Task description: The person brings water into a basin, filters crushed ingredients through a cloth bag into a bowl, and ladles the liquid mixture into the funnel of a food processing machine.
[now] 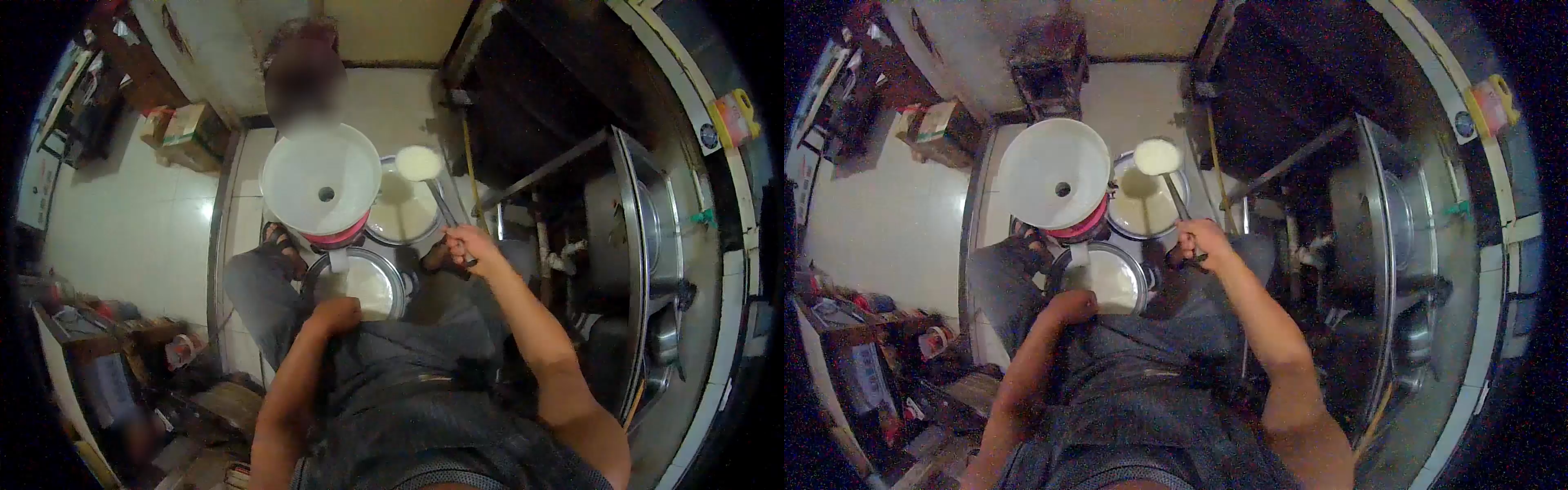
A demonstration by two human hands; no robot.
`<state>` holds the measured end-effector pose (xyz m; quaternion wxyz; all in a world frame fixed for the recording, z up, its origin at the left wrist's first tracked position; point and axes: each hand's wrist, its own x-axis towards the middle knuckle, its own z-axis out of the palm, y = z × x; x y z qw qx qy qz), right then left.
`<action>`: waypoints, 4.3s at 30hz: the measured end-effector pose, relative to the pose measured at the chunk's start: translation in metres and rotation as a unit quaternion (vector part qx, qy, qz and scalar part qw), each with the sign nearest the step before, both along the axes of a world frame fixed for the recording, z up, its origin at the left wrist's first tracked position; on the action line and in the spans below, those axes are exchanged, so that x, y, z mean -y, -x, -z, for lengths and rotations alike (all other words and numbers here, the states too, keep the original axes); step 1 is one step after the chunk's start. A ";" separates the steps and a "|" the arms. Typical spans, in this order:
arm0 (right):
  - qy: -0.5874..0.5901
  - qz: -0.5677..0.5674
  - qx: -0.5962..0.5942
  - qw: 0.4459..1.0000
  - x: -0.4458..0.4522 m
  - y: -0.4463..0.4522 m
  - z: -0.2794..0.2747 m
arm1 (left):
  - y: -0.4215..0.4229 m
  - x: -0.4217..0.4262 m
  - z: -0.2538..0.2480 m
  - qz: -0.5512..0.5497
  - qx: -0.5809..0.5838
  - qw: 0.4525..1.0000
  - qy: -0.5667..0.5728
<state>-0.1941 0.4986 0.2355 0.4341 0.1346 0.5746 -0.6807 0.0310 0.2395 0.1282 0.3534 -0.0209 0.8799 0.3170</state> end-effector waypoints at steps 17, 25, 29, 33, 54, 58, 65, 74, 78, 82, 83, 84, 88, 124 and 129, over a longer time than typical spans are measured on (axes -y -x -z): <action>-0.034 -0.096 -0.133 0.986 0.018 -0.028 -0.201 | -0.004 0.002 -0.006 -0.006 -0.044 0.999 0.017; 0.018 -0.151 -0.106 0.983 0.030 -0.063 -0.200 | -0.005 -0.001 -0.017 -0.025 -0.047 0.999 0.000; 0.012 -0.179 -0.087 0.980 0.035 -0.078 -0.185 | -0.008 -0.003 -0.013 -0.055 -0.050 0.997 0.007; -0.003 -0.191 -0.054 0.980 0.037 -0.087 -0.171 | -0.007 -0.003 -0.005 -0.044 -0.040 0.998 0.010; -0.051 -0.200 -0.094 0.974 0.034 -0.110 -0.157 | -0.009 -0.002 -0.010 -0.033 -0.033 0.999 0.020; -0.062 -0.204 -0.109 0.971 0.034 -0.111 -0.157 | -0.012 -0.001 -0.013 -0.041 -0.050 0.998 0.015; -0.060 -0.199 -0.114 0.971 0.033 -0.111 -0.157 | -0.011 0.000 -0.020 -0.034 -0.038 0.999 0.018; -0.053 -0.201 -0.119 0.971 0.034 -0.111 -0.158 | -0.010 0.000 -0.020 -0.029 -0.034 0.999 0.023; -0.068 -0.198 -0.128 0.969 0.034 -0.112 -0.158 | -0.011 -0.001 -0.012 -0.043 -0.044 0.998 0.014; -0.071 -0.203 -0.134 0.967 0.033 -0.112 -0.156 | -0.012 -0.001 -0.017 -0.049 -0.047 0.998 0.013; -0.071 -0.202 -0.133 0.968 0.032 -0.111 -0.155 | -0.012 -0.001 -0.014 -0.043 -0.046 0.998 0.014; -0.074 -0.203 -0.134 0.967 0.032 -0.110 -0.154 | -0.011 -0.002 -0.011 -0.038 -0.045 0.998 0.014; -0.090 -0.208 -0.145 0.963 0.035 -0.111 -0.155 | -0.009 -0.002 -0.004 -0.025 -0.037 0.999 0.024; -0.094 -0.205 -0.144 0.964 0.034 -0.107 -0.150 | -0.011 0.000 -0.020 -0.039 -0.032 0.999 0.010; -0.093 -0.198 -0.151 0.964 0.035 -0.109 -0.149 | -0.011 0.000 -0.020 -0.044 -0.039 0.998 0.009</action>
